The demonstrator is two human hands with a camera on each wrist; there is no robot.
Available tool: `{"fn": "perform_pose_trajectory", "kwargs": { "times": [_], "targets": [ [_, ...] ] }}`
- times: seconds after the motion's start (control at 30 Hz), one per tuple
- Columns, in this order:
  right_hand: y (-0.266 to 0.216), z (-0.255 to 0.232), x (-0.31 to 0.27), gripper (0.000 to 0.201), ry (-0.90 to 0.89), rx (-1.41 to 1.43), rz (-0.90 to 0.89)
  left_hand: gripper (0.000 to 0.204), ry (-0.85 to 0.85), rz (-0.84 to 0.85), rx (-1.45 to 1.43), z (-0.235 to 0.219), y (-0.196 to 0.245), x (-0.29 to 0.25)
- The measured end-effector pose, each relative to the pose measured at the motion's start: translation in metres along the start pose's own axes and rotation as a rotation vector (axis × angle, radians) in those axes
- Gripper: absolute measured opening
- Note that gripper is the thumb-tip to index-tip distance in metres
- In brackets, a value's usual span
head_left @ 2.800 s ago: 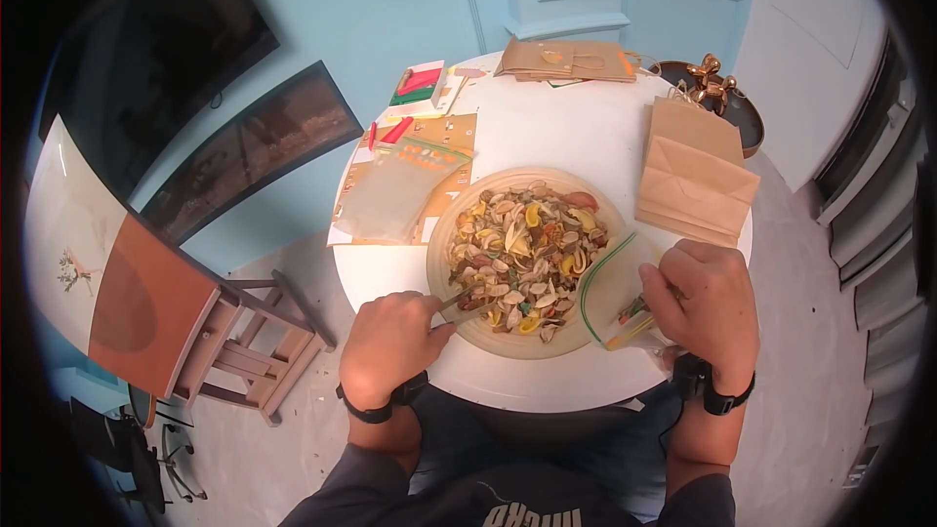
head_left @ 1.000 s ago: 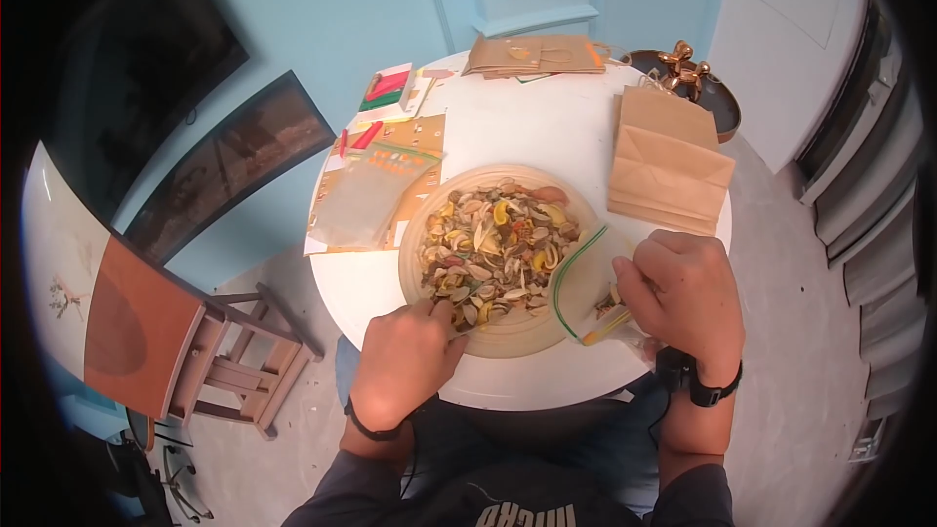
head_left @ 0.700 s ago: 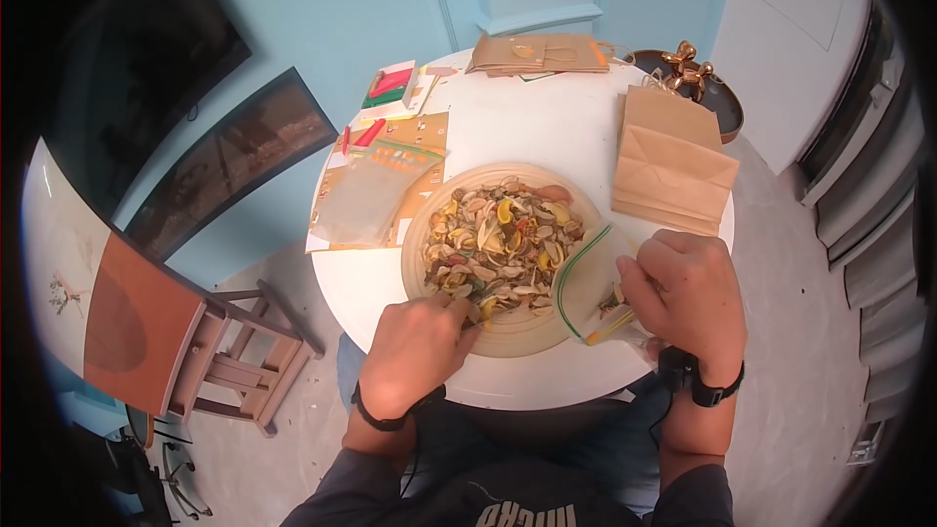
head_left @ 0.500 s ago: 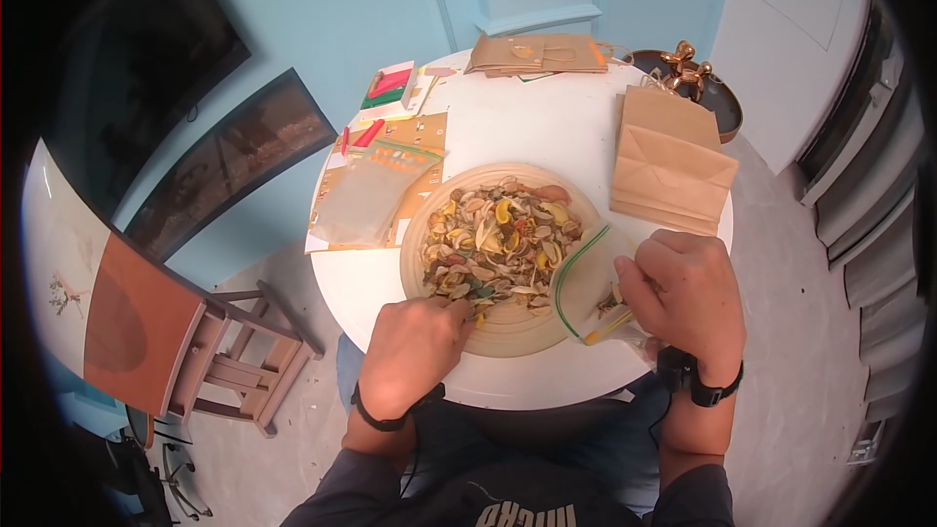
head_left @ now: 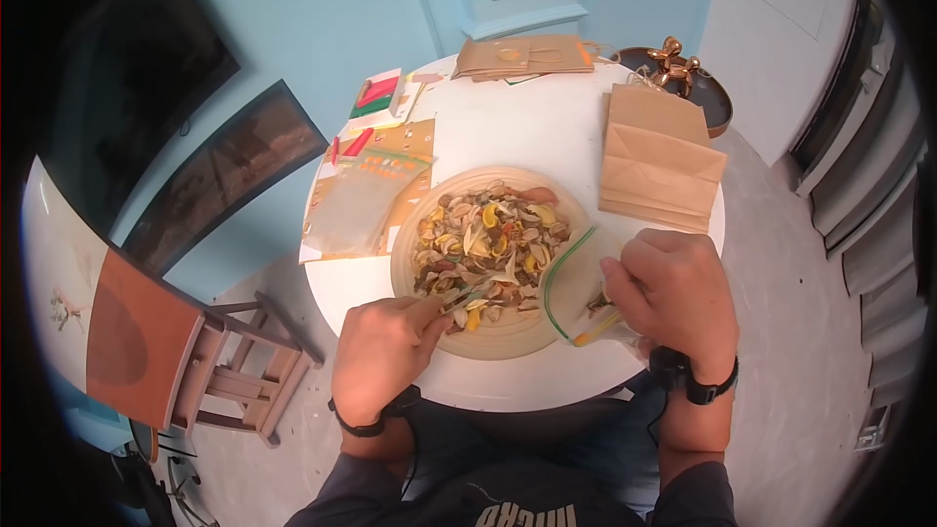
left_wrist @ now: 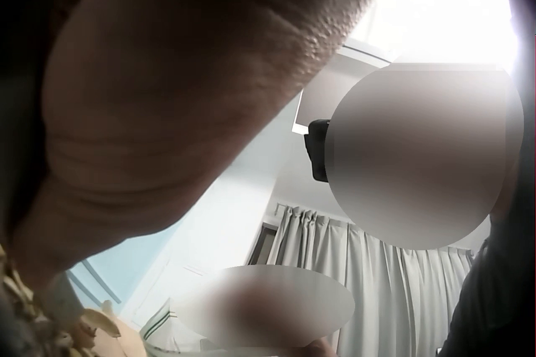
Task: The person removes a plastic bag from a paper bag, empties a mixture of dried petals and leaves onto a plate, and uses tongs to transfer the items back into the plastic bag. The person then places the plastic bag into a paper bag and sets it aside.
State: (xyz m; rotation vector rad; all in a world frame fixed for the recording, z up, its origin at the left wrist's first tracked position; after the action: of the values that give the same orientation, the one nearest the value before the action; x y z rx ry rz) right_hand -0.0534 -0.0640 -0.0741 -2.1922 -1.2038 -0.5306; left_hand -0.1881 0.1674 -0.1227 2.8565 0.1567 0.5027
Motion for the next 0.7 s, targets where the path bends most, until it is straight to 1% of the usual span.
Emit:
{"fn": "perform_pose_trajectory", "kwargs": {
  "times": [0.17, 0.27, 0.37, 0.47, 0.57, 0.63, 0.7],
  "targets": [
    [0.002, 0.0, -0.001, 0.031, -0.002, -0.006, -0.004, 0.014, 0.068, -0.045, -0.054, -0.014, 0.007, 0.005],
    [0.002, 0.0, -0.001, 0.031, -0.005, -0.015, -0.005, 0.02, 0.121, 0.02, -0.13, -0.016, 0.026, 0.011],
    [0.001, 0.0, 0.0, 0.032, -0.012, -0.023, 0.006, 0.029, 0.111, 0.119, -0.18, -0.007, 0.06, 0.02],
    [0.007, -0.006, -0.002, 0.032, 0.01, -0.027, 0.035, 0.04, 0.052, 0.088, -0.142, 0.0, 0.055, 0.02],
    [0.014, -0.012, -0.004, 0.032, 0.019, -0.027, 0.057, 0.039, -0.028, -0.038, -0.06, 0.003, 0.033, 0.017],
    [0.015, -0.013, -0.005, 0.033, 0.026, -0.031, 0.054, 0.036, -0.084, 0.008, -0.071, 0.013, 0.024, 0.014],
    [0.015, -0.013, -0.006, 0.033, 0.026, -0.031, 0.05, 0.035, -0.146, 0.056, -0.063, 0.025, 0.023, 0.012]
  ]
}}
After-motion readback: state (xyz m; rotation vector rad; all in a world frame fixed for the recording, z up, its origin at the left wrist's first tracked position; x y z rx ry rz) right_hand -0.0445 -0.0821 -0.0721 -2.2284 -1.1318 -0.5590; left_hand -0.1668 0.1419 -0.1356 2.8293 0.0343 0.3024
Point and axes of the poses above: each hand's wrist, its own x-axis towards the middle knuckle, its own z-axis out of the palm, y = z × x, the point moved 10 cm from there along x, towards the middle knuckle, and after that the axes turned 1 degree about -z, right-handed, at the moved point
